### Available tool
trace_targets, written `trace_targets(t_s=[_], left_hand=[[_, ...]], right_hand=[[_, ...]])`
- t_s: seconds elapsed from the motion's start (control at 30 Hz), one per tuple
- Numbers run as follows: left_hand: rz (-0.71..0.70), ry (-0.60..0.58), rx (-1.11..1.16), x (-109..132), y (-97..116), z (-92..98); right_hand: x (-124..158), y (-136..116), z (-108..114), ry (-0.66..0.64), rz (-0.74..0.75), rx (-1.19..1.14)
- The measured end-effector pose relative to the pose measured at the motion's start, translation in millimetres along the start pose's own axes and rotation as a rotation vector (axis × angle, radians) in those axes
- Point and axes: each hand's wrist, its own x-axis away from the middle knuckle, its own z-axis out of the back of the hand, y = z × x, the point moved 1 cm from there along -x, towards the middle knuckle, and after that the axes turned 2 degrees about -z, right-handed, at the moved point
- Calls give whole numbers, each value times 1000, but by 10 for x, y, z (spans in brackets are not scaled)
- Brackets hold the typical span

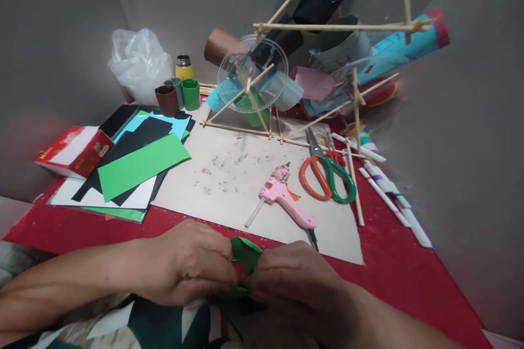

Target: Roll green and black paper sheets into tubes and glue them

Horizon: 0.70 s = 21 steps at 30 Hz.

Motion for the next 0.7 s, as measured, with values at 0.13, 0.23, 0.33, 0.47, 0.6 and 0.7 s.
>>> trace_targets(t_s=[0.13, 0.23, 0.33, 0.47, 0.6, 0.7], left_hand=[[14, 11, -127, -31, 57, 15], [43, 29, -316, -63, 114, -27], [62, 67, -406, -93, 151, -44], [161, 8, -269, -87, 149, 74], [276, -54, -137, -39, 117, 210], [342, -72, 5, -8, 78, 201]], right_hand=[[-16, -13, 4, 90, 46, 20], [-13, -11, 1, 193, 62, 48], [-10, -2, 3, 190, 32, 45], [-19, -12, 52, 140, 28, 66], [-49, -19, 120, 115, -24, 104], [-67, -5, 124, 89, -47, 80]])
